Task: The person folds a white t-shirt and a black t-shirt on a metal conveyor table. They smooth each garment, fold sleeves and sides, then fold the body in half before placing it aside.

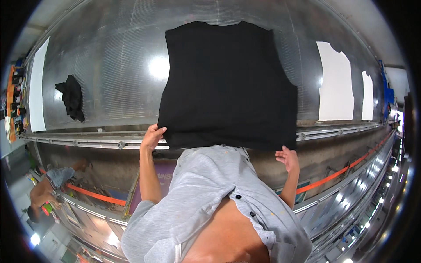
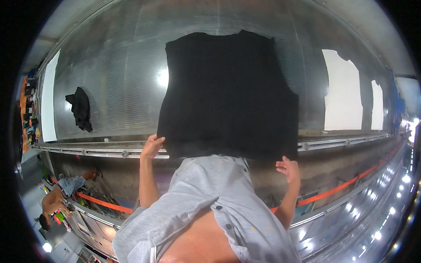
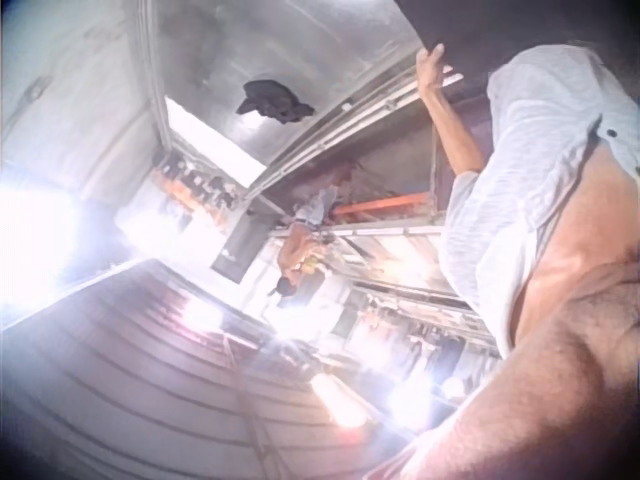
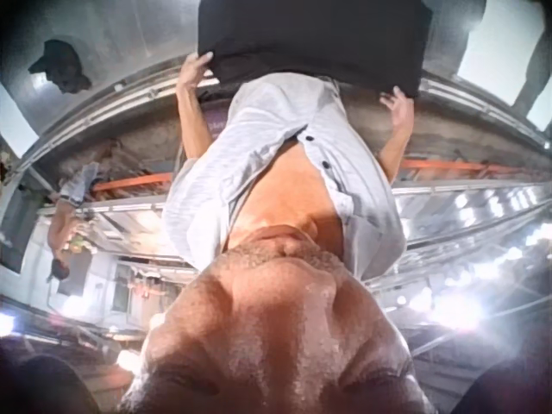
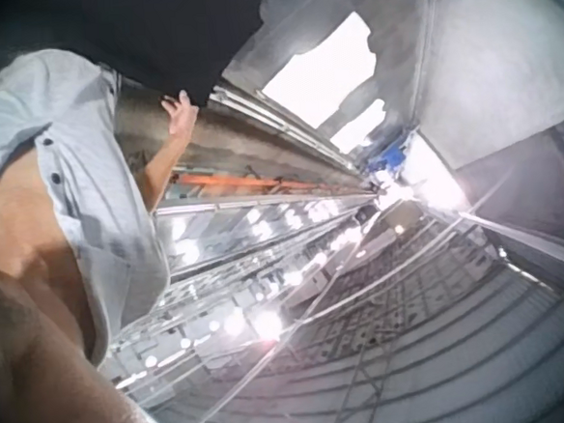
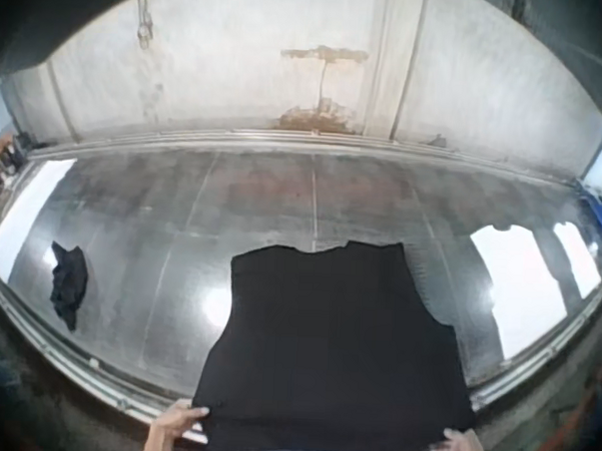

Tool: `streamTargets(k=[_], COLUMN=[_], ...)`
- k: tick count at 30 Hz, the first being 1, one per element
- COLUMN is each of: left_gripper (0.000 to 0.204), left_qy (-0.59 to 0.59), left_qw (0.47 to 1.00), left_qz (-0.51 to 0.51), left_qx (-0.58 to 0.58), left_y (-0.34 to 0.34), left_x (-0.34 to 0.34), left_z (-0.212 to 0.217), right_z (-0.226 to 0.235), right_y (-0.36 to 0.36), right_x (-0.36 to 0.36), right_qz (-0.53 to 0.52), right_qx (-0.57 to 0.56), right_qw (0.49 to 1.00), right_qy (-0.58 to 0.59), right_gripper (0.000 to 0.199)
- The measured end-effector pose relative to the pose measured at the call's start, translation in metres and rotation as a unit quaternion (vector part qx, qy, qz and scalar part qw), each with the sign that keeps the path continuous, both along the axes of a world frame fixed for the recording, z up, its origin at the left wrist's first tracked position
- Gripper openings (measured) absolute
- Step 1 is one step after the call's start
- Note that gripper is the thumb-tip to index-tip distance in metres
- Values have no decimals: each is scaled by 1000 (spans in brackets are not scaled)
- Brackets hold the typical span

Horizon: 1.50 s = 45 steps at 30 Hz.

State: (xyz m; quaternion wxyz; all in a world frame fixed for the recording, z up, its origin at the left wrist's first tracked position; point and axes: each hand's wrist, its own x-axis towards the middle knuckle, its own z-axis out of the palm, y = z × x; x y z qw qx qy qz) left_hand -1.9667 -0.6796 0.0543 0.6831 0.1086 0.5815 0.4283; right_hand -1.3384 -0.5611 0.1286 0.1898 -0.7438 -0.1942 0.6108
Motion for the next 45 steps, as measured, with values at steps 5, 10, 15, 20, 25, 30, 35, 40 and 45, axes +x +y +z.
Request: streamTargets(k=[5,10,15,20,25,30,35,40,45], left_gripper=[42,23,14,13,18,26,23,17,12], left_qy=[28,174,172,173,173,126,99,73,46], left_qw=[982,972,973,971,961,971,988,988,987], left_qz=[184,142,139,135,205,198,98,92,91], left_qx=[-35,-74,-66,-93,-70,-38,68,95,124], left_y=[54,109,117,93,90,140,190,199,201], left_x=[12,7,1,-3,16,95,190,211,208], left_z=[-2,-31,-7,-4,-4,36,48,45,49], right_z=[-74,-125,-113,-119,-124,-59,-25,-16,-14], right_y=[45,152,203,204,219,201,125,103,97], right_x=[37,-4,-57,-53,-27,-135,-264,-297,-301], right_qz=[41,165,211,151,-79,-8,154,182,207], right_qx=[141,360,242,311,171,331,398,517,562], right_qw=[968,837,803,854,982,936,902,825,780], right_qy=[-203,-378,-501,-388,-27,-120,-59,-138,-182], right_gripper=[14,29,30,19,14,28,17,11,10])
